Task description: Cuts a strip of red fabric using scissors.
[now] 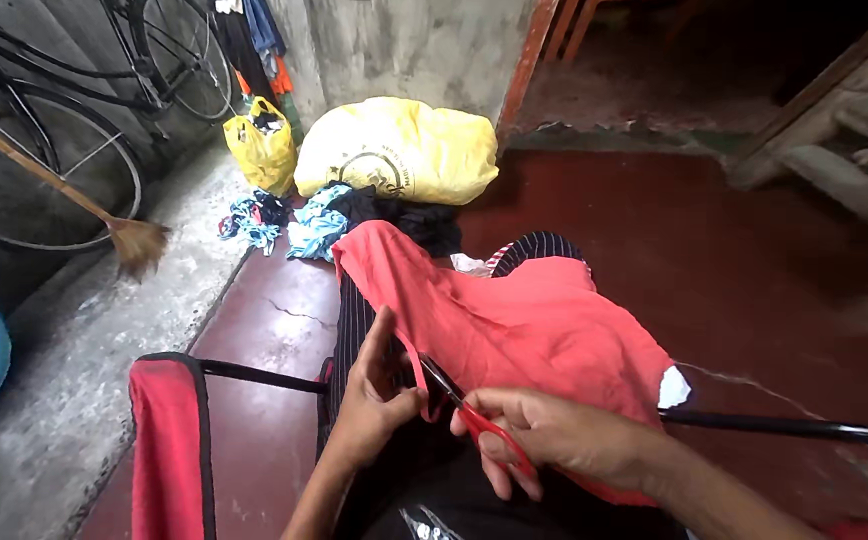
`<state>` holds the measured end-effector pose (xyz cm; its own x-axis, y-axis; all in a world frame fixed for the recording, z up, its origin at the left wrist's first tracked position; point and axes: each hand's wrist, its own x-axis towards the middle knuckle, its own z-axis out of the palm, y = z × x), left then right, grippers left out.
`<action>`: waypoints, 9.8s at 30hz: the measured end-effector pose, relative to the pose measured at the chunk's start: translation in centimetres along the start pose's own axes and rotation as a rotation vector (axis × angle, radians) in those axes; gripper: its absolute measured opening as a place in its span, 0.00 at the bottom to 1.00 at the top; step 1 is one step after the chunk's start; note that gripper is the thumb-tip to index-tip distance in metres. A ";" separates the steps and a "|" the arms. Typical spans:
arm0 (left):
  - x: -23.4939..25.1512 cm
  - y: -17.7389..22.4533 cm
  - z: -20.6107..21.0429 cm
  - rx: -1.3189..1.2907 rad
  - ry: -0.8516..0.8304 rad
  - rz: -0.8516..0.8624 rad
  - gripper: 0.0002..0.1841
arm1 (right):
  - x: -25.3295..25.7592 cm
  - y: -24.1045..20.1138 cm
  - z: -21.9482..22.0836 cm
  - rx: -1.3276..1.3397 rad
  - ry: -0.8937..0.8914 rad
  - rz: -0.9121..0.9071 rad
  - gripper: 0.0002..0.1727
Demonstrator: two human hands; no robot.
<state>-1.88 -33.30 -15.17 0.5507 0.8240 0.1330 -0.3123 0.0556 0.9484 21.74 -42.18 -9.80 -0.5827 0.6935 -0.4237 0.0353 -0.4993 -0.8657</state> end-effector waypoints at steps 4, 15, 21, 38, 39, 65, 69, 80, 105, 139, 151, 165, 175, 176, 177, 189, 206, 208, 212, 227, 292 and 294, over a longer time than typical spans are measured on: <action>-0.1 0.0 0.2 -0.003 0.040 -0.003 0.51 | 0.2 0.0 -0.3 0.016 -0.001 0.015 0.21; 0.6 -0.4 0.2 -0.082 0.291 0.027 0.25 | 2.0 -0.6 -1.3 0.019 -0.047 0.006 0.19; 1.7 -0.1 0.5 -0.120 0.464 -0.045 0.23 | 1.7 -0.3 -1.5 0.014 -0.042 0.024 0.20; 1.6 -0.4 0.2 -0.119 0.473 -0.042 0.25 | 2.8 -1.6 -1.7 -0.044 -0.046 0.085 0.17; 1.6 -0.4 0.2 -0.120 0.470 -0.043 0.25 | 2.9 -1.8 -1.8 -0.058 -0.047 0.087 0.17; 1.9 0.5 -1.0 -0.048 0.369 0.038 0.32 | 4.8 -3.1 -1.2 -0.239 0.025 0.084 0.20; 2.0 0.6 -1.4 -0.042 0.351 0.047 0.33 | 5.0 -2.8 -0.5 -0.179 0.051 0.033 0.19; 2.3 0.8 -2.2 -0.044 0.282 0.091 0.37 | 6.2 -3.0 -0.3 -0.186 0.073 -0.005 0.18; 2.7 1.0 -3.2 -0.050 0.177 0.105 0.42 | 7.8 -3.2 0.3 -0.166 0.167 -0.071 0.20; 5.3 2.2 -5.5 -0.015 0.244 0.051 0.45 | 9.2 -4.2 0.7 -0.258 0.183 0.031 0.25; 4.9 2.4 -5.5 -0.116 0.242 0.034 0.46 | 9.3 -4.9 0.6 -0.128 0.095 0.012 0.20; 4.7 3.2 -5.6 -0.087 0.180 0.058 0.48 | 9.8 -5.6 1.0 -0.118 0.160 -0.034 0.20; 4.7 3.4 -5.6 -0.094 0.204 0.076 0.47 | 10.2 -6.5 0.2 -0.103 0.062 -0.065 0.19; 4.7 3.4 -5.5 -0.097 0.210 0.073 0.47 | 10.2 -6.5 0.3 -0.089 0.073 -0.069 0.18; 4.7 3.4 -5.6 -0.102 0.211 0.071 0.48 | 10.1 -6.5 0.5 -0.074 0.087 -0.079 0.17; 4.6 3.4 -6.0 -0.071 0.161 0.070 0.49 | 10.7 -7.5 -0.6 -0.114 0.088 -0.060 0.12; 4.4 2.8 -5.9 -0.080 0.114 0.081 0.54 | 11.6 -7.9 -1.0 -0.106 0.068 -0.051 0.15; 4.4 2.6 -5.7 -0.068 0.117 0.088 0.55 | 11.7 -8.3 -1.4 -0.145 0.071 -0.053 0.15; 4.7 2.3 -5.9 -0.069 0.114 0.086 0.60 | 12.0 -7.9 -1.7 -0.150 0.104 -0.054 0.13; 7.5 2.2 -8.6 0.097 0.327 0.074 0.38 | 12.9 -7.8 -1.5 -0.284 0.161 0.024 0.17; 8.6 4.1 -10.2 0.135 0.299 0.108 0.44 | 15.3 -9.7 -1.3 -0.463 0.185 0.014 0.23; 8.6 4.1 -10.1 0.106 0.300 0.110 0.45 | 15.3 -9.5 -1.8 -0.396 0.142 -0.018 0.21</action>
<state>-6.24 -20.29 -13.03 0.2608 0.9520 0.1603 -0.2660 -0.0888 0.9599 13.95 -25.86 -8.52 -0.4695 0.7788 -0.4159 0.3512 -0.2675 -0.8973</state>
